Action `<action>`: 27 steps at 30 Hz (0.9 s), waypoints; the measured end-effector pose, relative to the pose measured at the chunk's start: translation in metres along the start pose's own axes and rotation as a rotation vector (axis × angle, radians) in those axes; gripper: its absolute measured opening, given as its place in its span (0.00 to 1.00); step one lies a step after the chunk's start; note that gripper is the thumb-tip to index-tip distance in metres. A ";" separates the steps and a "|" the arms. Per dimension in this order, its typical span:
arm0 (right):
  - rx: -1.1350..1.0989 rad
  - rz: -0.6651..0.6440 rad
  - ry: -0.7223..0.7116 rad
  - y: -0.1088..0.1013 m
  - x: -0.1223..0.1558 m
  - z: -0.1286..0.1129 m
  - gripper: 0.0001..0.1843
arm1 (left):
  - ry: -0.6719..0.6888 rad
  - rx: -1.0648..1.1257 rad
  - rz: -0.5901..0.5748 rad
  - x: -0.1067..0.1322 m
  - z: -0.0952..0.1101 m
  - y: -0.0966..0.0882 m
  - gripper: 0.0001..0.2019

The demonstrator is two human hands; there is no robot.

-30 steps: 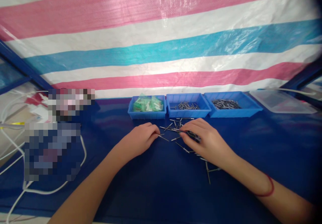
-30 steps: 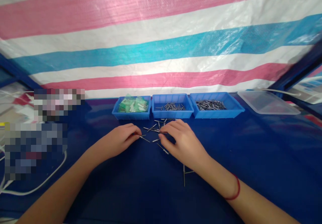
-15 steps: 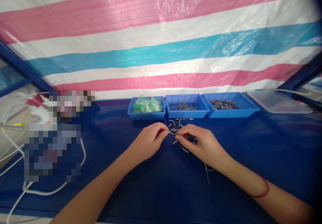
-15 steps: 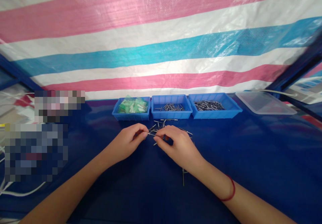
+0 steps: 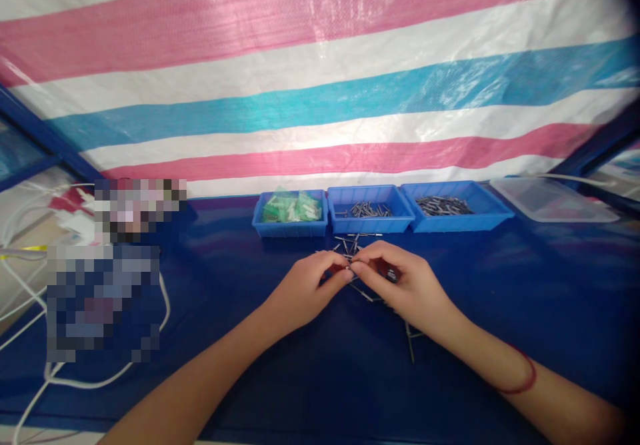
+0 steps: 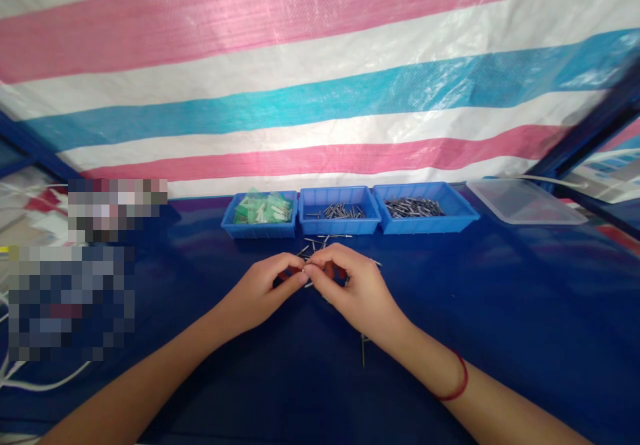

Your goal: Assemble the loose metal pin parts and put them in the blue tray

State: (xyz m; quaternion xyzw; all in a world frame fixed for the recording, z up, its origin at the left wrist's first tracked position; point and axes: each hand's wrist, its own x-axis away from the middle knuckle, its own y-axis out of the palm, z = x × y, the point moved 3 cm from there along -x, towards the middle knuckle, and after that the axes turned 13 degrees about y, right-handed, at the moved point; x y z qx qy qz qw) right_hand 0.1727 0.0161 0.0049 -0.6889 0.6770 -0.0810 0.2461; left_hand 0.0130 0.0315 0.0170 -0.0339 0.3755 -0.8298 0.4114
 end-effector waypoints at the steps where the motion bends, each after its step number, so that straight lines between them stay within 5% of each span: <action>1: 0.001 -0.002 -0.007 0.000 0.000 -0.001 0.08 | -0.008 0.016 0.001 0.000 0.000 0.001 0.12; 13: -0.010 -0.063 -0.057 -0.005 -0.001 -0.003 0.07 | 0.041 0.037 0.157 0.002 0.003 -0.009 0.09; 18: -0.067 -0.105 0.004 -0.002 -0.003 0.001 0.09 | 0.076 -0.015 0.114 0.002 0.007 -0.009 0.10; 22: -0.266 0.081 0.216 -0.021 -0.015 0.017 0.11 | 0.092 -0.251 -0.039 0.004 0.000 -0.007 0.14; 27: -0.598 0.418 0.405 -0.069 -0.033 0.042 0.09 | 0.104 -0.532 -0.180 0.008 -0.015 -0.002 0.19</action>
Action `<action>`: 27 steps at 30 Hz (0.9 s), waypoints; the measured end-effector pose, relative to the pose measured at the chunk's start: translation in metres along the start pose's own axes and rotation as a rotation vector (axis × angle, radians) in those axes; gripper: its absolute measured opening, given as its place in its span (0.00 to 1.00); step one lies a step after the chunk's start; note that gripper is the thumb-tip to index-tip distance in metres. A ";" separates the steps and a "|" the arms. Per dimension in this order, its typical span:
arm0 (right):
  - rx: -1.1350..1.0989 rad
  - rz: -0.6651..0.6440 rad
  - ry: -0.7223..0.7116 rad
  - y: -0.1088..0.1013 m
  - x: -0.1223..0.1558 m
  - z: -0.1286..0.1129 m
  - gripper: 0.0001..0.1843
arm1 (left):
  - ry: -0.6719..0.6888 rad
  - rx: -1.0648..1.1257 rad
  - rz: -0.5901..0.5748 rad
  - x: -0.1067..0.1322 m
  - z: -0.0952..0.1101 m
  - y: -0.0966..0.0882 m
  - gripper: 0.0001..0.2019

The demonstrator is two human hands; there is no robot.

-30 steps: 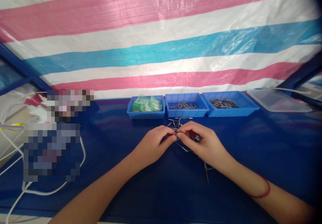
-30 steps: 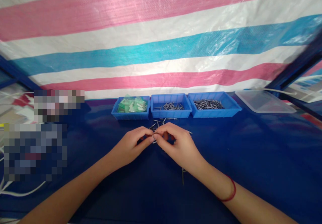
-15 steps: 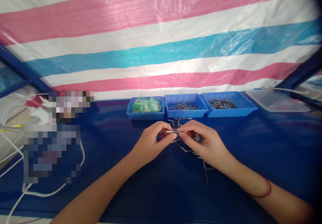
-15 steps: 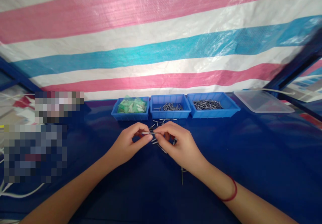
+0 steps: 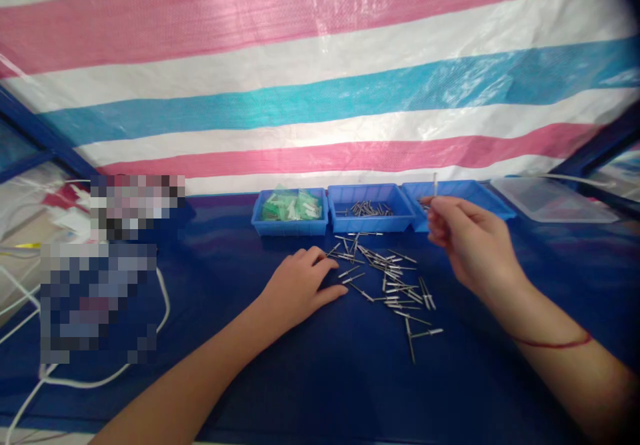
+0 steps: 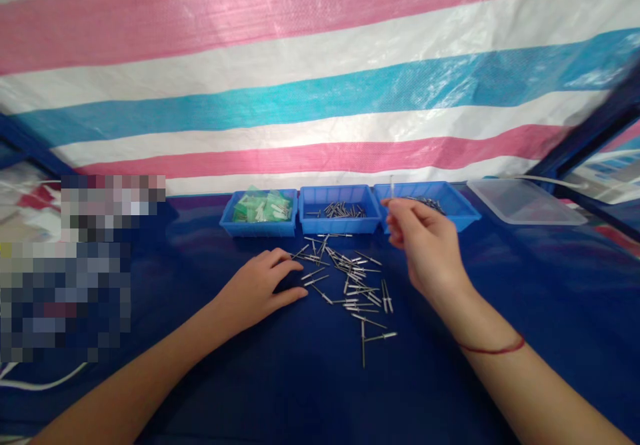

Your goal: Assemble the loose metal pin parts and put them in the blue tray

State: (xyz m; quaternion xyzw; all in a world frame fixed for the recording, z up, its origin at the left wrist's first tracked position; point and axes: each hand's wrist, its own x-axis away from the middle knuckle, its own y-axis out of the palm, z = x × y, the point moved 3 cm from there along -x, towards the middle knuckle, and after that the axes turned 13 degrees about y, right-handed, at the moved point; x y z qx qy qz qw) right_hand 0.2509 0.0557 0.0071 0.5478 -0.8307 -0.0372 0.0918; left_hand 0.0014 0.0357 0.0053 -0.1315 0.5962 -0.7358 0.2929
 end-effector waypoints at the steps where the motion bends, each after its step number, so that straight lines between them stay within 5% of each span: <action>1: -0.044 0.036 0.014 -0.007 -0.007 -0.003 0.09 | 0.003 -0.019 -0.010 0.000 -0.001 0.002 0.19; 7: -0.147 0.099 0.217 -0.023 -0.022 -0.003 0.10 | 0.020 -0.039 -0.067 -0.002 0.002 0.004 0.11; 14: 0.250 -0.152 0.085 0.010 0.007 0.009 0.13 | 0.012 -0.049 -0.031 -0.004 0.005 0.005 0.10; 19: 0.704 -0.355 -0.141 0.034 0.034 0.020 0.17 | -0.042 0.160 0.158 -0.004 0.005 -0.006 0.08; 27: 0.434 -0.469 -0.110 0.051 0.056 0.017 0.10 | -0.096 0.434 0.398 -0.004 0.017 -0.009 0.07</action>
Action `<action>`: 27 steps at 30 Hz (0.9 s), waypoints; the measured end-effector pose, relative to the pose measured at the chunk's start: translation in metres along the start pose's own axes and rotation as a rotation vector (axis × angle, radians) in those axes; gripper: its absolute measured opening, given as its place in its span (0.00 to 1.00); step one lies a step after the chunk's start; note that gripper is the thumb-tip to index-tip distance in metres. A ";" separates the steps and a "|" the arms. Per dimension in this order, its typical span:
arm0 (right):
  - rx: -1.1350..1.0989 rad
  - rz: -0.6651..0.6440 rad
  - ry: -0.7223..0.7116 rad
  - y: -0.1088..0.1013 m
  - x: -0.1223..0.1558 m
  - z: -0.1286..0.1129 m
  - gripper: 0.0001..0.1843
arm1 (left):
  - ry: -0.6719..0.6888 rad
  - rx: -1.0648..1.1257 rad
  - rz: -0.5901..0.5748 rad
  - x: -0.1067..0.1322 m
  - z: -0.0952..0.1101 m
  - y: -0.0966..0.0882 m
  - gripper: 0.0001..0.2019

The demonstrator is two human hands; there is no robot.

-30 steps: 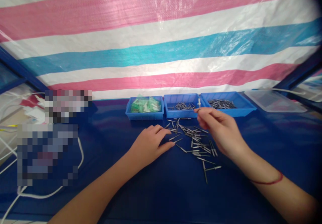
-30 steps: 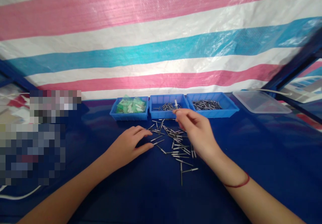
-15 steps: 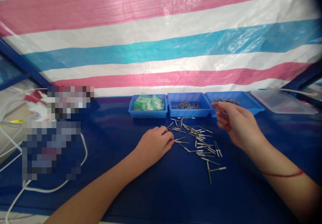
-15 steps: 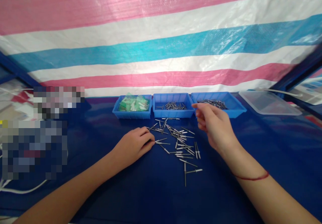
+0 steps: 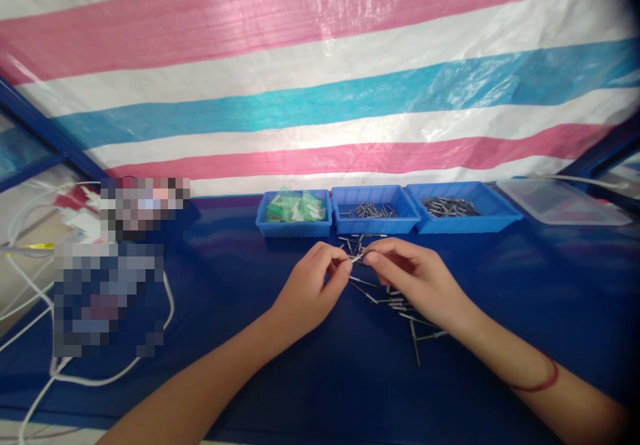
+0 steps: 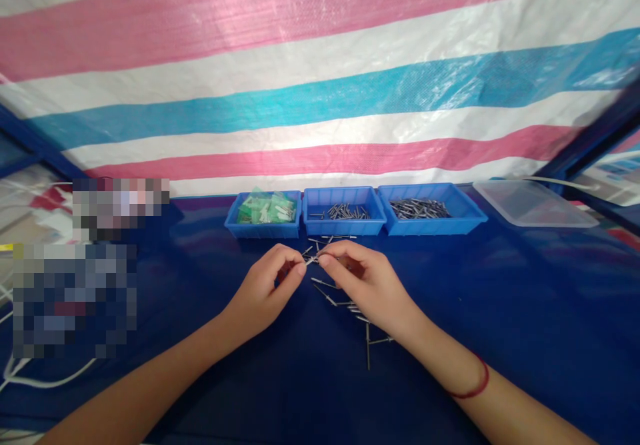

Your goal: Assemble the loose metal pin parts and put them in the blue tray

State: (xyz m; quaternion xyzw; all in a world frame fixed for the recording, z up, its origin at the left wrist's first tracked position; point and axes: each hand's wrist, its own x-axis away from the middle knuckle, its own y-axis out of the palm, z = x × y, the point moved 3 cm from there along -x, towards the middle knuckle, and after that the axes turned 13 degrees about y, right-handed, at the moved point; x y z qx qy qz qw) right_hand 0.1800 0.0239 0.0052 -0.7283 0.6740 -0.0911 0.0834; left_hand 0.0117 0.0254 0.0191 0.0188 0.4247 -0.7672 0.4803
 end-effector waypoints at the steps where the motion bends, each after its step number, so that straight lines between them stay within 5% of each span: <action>1: -0.034 0.007 0.004 0.000 0.001 -0.001 0.10 | -0.010 0.018 0.009 0.000 0.000 0.001 0.07; 7: -0.146 0.048 0.030 -0.002 0.004 0.002 0.10 | 0.022 0.044 -0.032 0.001 0.000 0.006 0.07; 13: -0.002 0.069 -0.063 -0.001 0.007 -0.002 0.08 | 0.007 0.105 -0.104 0.002 -0.002 0.009 0.12; 27: 0.075 0.010 -0.108 0.005 0.011 -0.005 0.10 | -0.114 0.230 -0.045 0.003 -0.008 0.014 0.10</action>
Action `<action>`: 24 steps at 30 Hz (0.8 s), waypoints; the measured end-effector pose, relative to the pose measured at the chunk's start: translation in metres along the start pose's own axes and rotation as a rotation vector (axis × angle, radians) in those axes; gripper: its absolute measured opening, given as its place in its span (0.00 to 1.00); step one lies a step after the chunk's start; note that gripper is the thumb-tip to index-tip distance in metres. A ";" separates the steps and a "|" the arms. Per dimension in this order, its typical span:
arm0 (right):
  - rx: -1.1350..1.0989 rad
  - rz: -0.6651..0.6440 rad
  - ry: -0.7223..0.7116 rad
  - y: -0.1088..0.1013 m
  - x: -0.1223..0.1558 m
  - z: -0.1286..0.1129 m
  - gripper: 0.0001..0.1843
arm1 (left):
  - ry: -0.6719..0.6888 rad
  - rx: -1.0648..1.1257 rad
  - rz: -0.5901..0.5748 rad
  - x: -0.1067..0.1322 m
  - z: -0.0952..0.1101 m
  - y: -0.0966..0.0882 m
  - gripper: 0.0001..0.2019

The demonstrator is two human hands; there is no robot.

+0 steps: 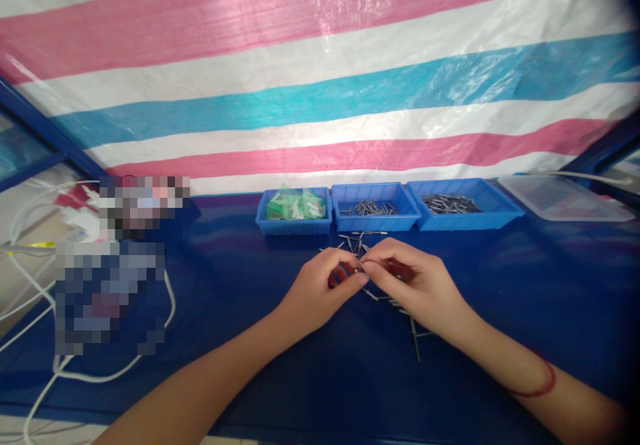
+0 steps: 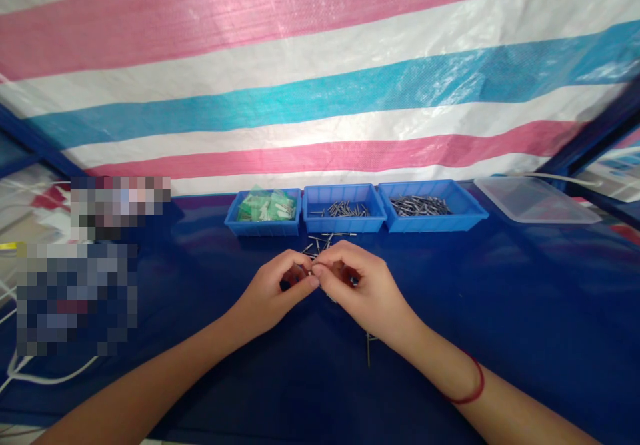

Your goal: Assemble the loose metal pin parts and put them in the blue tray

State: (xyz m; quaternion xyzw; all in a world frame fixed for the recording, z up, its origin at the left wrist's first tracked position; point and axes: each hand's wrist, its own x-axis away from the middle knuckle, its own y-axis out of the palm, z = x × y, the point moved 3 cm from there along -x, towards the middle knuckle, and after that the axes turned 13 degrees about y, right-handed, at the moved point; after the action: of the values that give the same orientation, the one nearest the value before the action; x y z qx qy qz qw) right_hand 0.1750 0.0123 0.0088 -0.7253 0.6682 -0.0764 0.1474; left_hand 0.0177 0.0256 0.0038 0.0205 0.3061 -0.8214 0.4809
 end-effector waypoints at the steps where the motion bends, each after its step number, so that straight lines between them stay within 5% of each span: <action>1: 0.005 -0.003 -0.008 0.000 0.000 0.000 0.09 | -0.011 0.014 0.014 0.000 -0.001 0.000 0.09; 10: 0.046 -0.058 -0.015 -0.004 -0.005 0.007 0.06 | 0.013 0.089 0.152 -0.002 0.002 -0.008 0.08; 16: 0.034 -0.108 -0.016 0.000 -0.006 0.006 0.10 | 0.027 0.036 0.138 -0.002 0.003 -0.010 0.10; 19: -0.167 0.052 0.128 -0.012 -0.013 0.011 0.11 | 0.056 -0.124 0.027 -0.002 0.001 -0.010 0.14; 24: -0.633 0.388 0.320 -0.060 -0.031 0.031 0.11 | 0.246 -0.483 -0.251 0.000 0.000 -0.003 0.16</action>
State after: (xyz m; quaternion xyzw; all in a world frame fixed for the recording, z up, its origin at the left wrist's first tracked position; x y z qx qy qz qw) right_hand 0.2381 0.0504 0.0012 -0.5744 0.7976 0.0502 -0.1773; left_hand 0.0151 0.0265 0.0051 -0.0332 0.5486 -0.7693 0.3258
